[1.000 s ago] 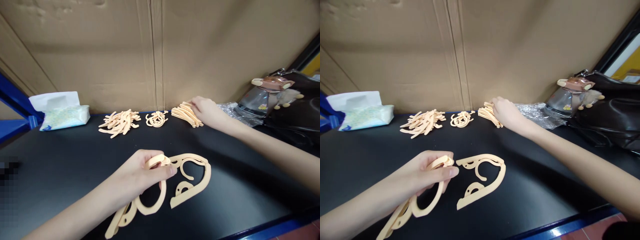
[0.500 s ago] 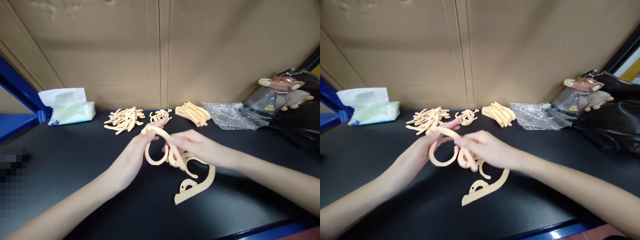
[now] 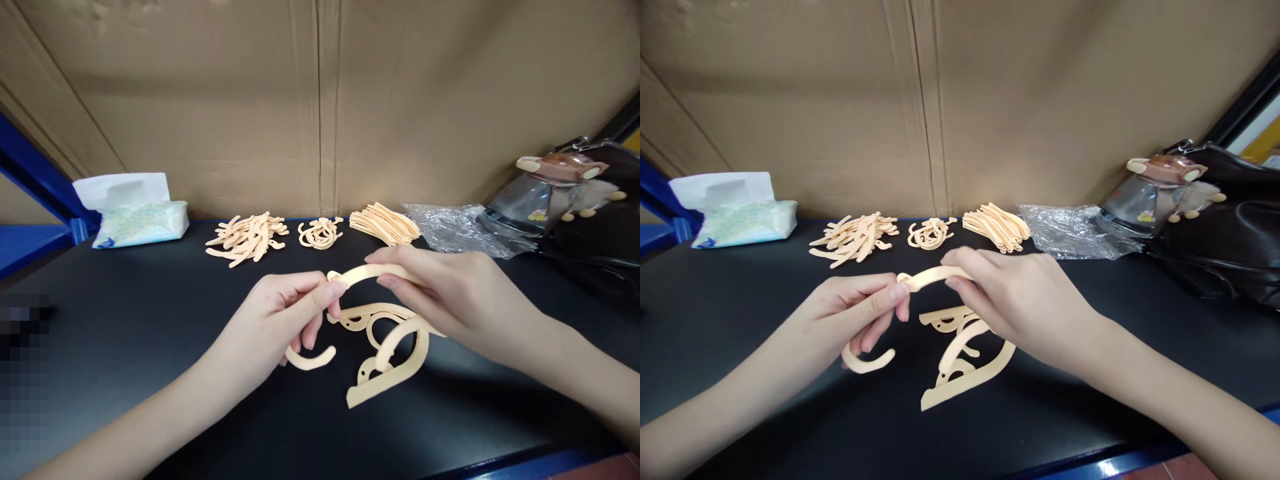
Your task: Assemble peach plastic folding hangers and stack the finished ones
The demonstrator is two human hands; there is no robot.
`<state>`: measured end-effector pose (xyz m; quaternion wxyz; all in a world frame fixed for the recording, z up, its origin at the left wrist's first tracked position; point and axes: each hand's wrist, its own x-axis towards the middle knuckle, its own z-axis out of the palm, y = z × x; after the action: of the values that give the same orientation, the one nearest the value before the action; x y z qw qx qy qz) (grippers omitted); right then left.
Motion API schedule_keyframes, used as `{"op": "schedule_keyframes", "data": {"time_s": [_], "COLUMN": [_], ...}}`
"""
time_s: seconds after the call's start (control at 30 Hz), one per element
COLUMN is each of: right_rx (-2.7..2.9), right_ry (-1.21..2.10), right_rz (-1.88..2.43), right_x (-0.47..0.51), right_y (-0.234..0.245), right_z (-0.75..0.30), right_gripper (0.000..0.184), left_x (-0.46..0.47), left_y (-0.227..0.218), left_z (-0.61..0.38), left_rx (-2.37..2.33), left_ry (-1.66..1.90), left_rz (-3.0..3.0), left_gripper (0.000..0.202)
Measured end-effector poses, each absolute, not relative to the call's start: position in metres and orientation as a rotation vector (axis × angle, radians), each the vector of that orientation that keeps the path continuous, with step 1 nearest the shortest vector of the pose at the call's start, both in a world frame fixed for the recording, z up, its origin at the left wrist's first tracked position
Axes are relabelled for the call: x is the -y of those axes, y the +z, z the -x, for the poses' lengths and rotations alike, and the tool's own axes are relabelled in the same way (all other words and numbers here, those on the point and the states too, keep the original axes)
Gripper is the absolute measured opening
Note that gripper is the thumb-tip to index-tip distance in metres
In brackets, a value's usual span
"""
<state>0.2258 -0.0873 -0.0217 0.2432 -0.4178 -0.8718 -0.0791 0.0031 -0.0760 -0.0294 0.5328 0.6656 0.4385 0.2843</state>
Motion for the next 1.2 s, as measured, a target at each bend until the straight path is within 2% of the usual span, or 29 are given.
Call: {"op": "schedule_keyframes", "data": {"time_s": [0.07,0.13,0.23,0.33,0.4,0.53,0.67,0.8,0.9,0.97,1.07,1.17,1.2], "right_rx": [2.464,2.561,2.641,2.634,2.643,2.499,2.237,2.051,1.85,1.749,1.677,1.604,1.574], "right_ry": [-0.553,-0.731,-0.811,-0.859,-0.721,-0.053,0.432,0.734,0.999,1.079,1.031,0.853,0.785], "right_rz": [1.019,0.862,0.765,0.849,0.997,1.431,1.335,1.245,1.16,1.064,0.91,0.855,0.854], "right_x": [0.092,0.097,0.104,0.107,0.105,0.088,0.072,0.073,0.075,0.074,0.072,0.071,0.071], "right_y": [-0.026,-0.031,-0.039,-0.046,-0.048,-0.041,-0.03,-0.023,-0.02,-0.018,-0.015,-0.014,-0.014], "right_z": [-0.221,-0.216,-0.209,-0.206,-0.208,-0.221,-0.23,-0.229,-0.23,-0.233,-0.239,-0.241,-0.241], "right_gripper": [0.023,0.024,0.026,0.025,0.023,0.018,0.025,0.023,0.021,0.017,0.007,0.012,0.014], "left_x": [0.078,0.08,0.082,0.088,0.095,0.098,0.053,-0.021,-0.062,-0.075,-0.069,-0.039,-0.027], "left_y": [-0.031,-0.034,-0.039,-0.043,-0.044,-0.036,-0.023,-0.022,-0.033,-0.04,-0.043,-0.037,-0.035], "left_z": [-0.005,-0.007,-0.011,-0.015,-0.017,-0.017,-0.015,-0.02,-0.023,-0.022,-0.02,-0.018,-0.018], "left_rx": [-1.014,-0.976,-0.991,-1.09,-1.191,-1.345,-1.231,-1.363,-1.419,-1.465,-1.501,-1.373,-1.281], "left_ry": [0.603,0.539,0.468,0.51,0.532,0.561,0.828,0.841,0.852,0.893,0.994,0.958,0.897], "left_rz": [-1.551,-1.552,-1.561,-1.665,-1.826,-2.136,-2.173,-2.001,-1.939,-1.921,-1.885,-1.82,-1.778], "left_gripper": [0.036,0.036,0.038,0.038,0.034,0.03,0.024,0.03,0.022,0.02,0.037,0.048,0.057]}}
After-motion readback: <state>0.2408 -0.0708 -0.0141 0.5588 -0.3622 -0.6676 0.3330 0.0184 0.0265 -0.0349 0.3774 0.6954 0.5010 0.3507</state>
